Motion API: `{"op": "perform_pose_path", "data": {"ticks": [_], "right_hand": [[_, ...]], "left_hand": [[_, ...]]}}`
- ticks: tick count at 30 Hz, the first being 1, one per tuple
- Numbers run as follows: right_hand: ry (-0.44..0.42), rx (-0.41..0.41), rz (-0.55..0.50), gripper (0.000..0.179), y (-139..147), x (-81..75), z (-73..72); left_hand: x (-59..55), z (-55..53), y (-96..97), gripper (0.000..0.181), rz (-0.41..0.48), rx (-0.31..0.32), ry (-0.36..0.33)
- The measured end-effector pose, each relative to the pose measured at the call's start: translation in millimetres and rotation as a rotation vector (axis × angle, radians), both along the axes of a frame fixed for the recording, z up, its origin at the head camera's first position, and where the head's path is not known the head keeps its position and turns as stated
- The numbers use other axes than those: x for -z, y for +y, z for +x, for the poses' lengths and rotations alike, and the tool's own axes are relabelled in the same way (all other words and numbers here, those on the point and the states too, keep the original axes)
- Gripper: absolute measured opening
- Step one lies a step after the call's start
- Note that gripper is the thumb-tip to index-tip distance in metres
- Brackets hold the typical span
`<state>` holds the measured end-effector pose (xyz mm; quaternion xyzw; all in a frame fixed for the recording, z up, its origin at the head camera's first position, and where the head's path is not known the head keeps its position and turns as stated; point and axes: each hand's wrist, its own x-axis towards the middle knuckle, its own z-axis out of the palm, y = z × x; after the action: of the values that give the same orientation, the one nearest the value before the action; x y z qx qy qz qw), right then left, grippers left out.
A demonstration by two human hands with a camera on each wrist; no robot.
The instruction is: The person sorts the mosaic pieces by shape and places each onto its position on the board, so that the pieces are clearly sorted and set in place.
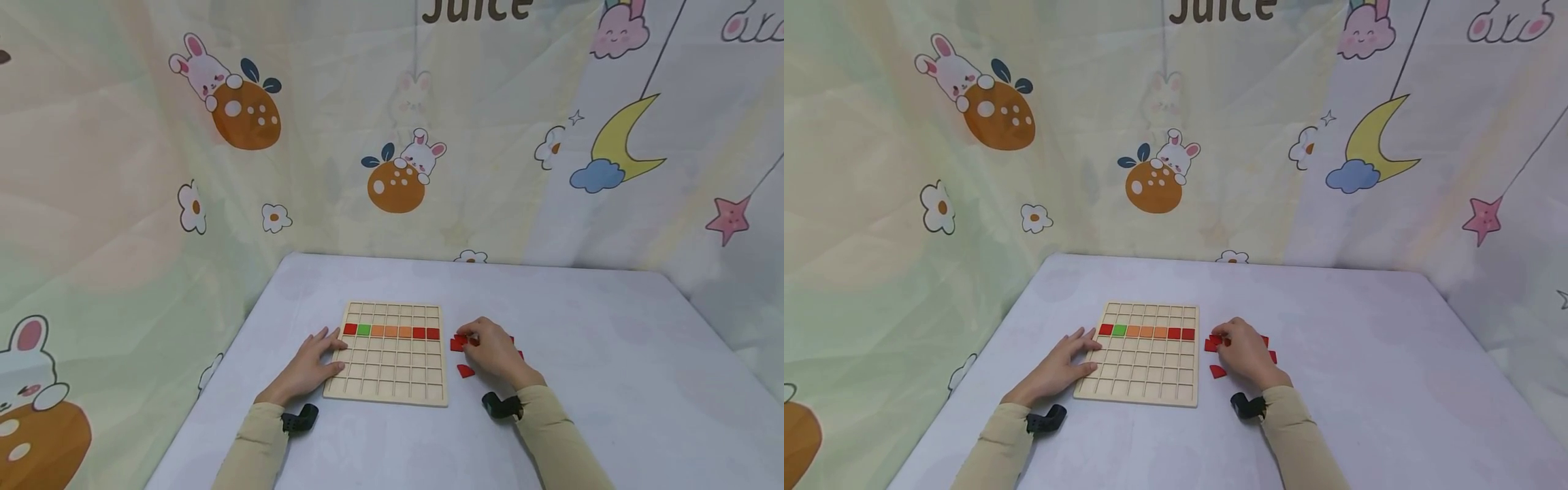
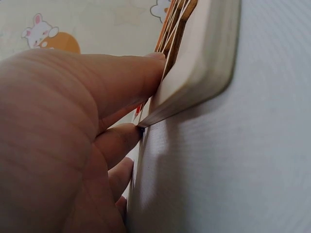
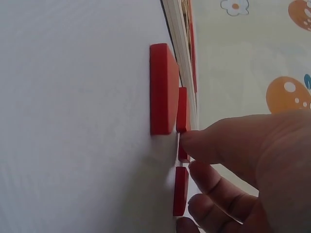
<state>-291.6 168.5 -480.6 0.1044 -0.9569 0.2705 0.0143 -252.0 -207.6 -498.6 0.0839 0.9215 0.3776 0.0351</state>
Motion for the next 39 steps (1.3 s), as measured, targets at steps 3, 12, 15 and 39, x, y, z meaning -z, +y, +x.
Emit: {"op": "perform_pose_path", "data": {"ticks": [3, 12, 15, 39], "right_hand": [[-0.007, 0.001, -0.003, 0.028, -0.7, -1.2, 0.9], [-0.012, 0.012, 0.012, 0.033, 0.1, 0.5, -0.5], [-0.016, 0.012, 0.008, 0.034, 0.7, 0.6, -0.9], [-0.060, -0.067, 0.060, 0.022, -9.0, -5.9, 3.0]], "left_hand": [[-1.3, 0.0, 0.0, 0.032, 0.003, 0.001, -0.004], [-1.4, 0.5, 0.2, 0.032, 0.006, -0.004, -0.009], [-1.4, 0.0, -0.2, 0.032, 0.006, 0.001, -0.010], [2.1, -2.3, -2.1, 0.032, 0.001, 0.032, 0.028]]}}
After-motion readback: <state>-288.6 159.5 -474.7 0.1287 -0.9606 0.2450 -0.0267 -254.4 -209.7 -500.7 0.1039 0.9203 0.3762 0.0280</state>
